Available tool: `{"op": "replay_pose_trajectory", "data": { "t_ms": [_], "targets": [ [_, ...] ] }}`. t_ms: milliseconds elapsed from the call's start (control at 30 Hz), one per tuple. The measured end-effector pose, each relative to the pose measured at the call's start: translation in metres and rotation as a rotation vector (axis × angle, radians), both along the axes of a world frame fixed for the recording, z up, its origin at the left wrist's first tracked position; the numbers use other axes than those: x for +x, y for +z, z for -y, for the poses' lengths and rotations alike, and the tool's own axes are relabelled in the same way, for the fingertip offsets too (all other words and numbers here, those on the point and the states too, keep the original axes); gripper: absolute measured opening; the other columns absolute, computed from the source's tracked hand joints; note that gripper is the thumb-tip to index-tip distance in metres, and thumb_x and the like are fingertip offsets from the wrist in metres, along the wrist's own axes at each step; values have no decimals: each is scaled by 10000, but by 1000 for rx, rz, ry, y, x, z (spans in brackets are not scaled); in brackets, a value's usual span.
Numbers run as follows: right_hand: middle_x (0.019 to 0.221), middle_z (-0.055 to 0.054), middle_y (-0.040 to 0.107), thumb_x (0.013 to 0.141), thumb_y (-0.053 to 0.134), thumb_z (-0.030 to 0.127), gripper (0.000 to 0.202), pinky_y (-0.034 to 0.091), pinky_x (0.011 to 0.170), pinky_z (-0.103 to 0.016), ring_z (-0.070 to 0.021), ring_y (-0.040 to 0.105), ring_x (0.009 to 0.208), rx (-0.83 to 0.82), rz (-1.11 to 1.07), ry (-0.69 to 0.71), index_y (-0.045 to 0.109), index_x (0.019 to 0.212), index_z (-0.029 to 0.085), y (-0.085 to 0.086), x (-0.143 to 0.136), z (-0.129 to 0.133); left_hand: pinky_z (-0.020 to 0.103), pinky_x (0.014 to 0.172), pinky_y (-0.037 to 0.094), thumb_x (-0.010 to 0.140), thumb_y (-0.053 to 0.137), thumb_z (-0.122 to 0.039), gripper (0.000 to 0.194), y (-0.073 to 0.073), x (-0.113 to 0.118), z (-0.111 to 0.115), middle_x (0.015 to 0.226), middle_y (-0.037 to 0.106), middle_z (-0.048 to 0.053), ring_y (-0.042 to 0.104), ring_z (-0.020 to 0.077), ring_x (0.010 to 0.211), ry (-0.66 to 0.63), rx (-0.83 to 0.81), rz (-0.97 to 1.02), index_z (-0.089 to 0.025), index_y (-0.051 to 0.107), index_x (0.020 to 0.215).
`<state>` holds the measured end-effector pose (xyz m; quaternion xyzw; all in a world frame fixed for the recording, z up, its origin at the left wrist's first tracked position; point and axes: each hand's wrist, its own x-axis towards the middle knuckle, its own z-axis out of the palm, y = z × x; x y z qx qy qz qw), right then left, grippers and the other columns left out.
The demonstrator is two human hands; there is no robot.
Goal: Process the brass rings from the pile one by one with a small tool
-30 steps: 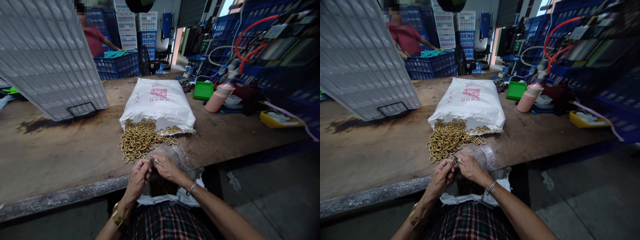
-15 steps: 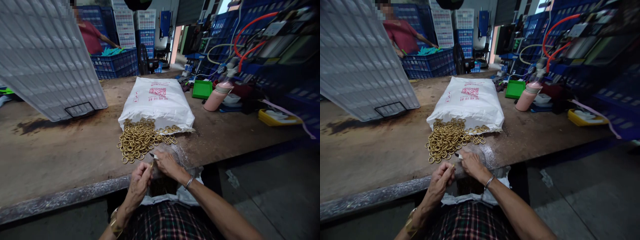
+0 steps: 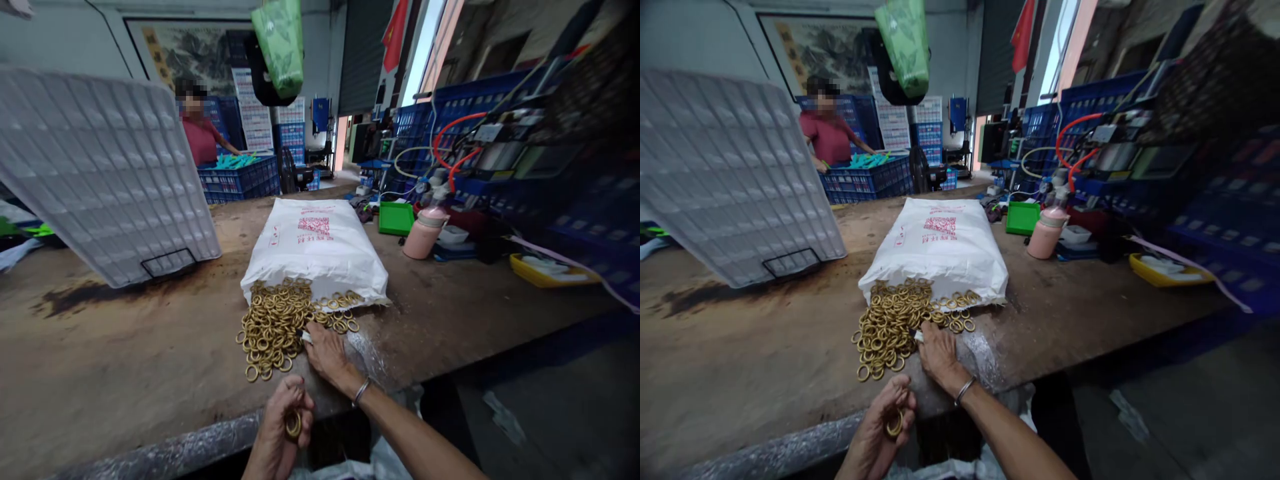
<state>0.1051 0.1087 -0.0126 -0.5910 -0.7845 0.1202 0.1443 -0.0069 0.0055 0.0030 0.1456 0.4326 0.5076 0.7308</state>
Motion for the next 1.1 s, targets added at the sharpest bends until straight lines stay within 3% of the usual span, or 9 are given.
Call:
{"op": "replay_pose_trajectory", "data": {
  "t_ms": [67, 200, 300, 433, 533, 633, 800, 933, 1100],
  "targets": [
    [944, -67, 646, 828, 457, 176, 157, 319, 642, -269, -189, 600, 804, 6, -23, 13, 530, 967, 182, -2, 1, -2, 164, 376, 253, 566, 771, -375, 431, 0, -3, -2, 637, 589, -19, 485, 74, 469, 9, -32, 47, -182, 576, 899],
    [877, -61, 652, 806, 442, 150, 155, 303, 618, -260, -174, 594, 746, 16, -70, 47, 527, 932, 179, -7, 7, -5, 162, 396, 294, 496, 818, -303, 343, -9, -7, -8, 666, 619, 9, 563, 99, 536, 57, -109, 127, -154, 582, 694],
    [814, -47, 639, 765, 451, 111, 188, 303, 615, -253, -169, 579, 722, 3, -114, 66, 514, 928, 180, -7, 11, -3, 159, 385, 312, 453, 836, -269, 361, -21, -7, -14, 698, 649, 28, 618, 144, 589, 120, -163, 107, -157, 565, 663],
    [758, -21, 605, 789, 433, 132, 109, 331, 615, -240, -151, 554, 687, -100, -337, 84, 487, 854, 201, 0, 15, 10, 148, 311, 241, 419, 836, -452, 469, -30, -2, -21, 546, 566, -17, 511, 93, 427, 145, -45, -76, -168, 534, 638],
    [732, -8, 572, 838, 404, 216, 68, 362, 622, -245, -146, 527, 669, -135, -541, 121, 467, 810, 211, 6, 15, 23, 150, 285, 219, 444, 757, -618, 587, -34, 1, -24, 455, 491, -61, 382, 63, 339, 153, 51, -281, -182, 582, 795],
    [712, 4, 544, 831, 409, 256, 78, 375, 609, -246, -144, 507, 662, -163, -658, 159, 456, 785, 214, 6, 13, 33, 155, 301, 221, 516, 700, -649, 565, -36, 2, -26, 431, 453, -69, 316, 48, 324, 95, 102, -414, -175, 606, 810],
    [674, 22, 509, 814, 430, 274, 102, 370, 591, -234, -128, 487, 643, -236, -761, 159, 466, 747, 205, 3, 12, 35, 203, 413, 345, 573, 710, -560, 394, -26, 2, -27, 446, 481, -31, 414, 96, 415, 148, 249, -598, -175, 631, 606],
    [635, 42, 467, 808, 449, 267, 146, 341, 568, -216, -103, 440, 614, -271, -771, 180, 466, 688, 185, 4, 15, 35, 284, 677, 443, 652, 681, -385, 190, -8, 2, -20, 651, 650, 36, 554, 190, 663, 150, 416, -842, -197, 704, 664],
    [580, 64, 377, 792, 456, 271, 185, 287, 526, -210, -87, 354, 566, -327, -734, 145, 443, 632, 178, 4, 19, 36, 259, 654, 416, 687, 638, -338, 168, 0, 6, -14, 658, 629, 22, 533, 164, 645, 89, 432, -849, -180, 694, 703]
  ]
}}
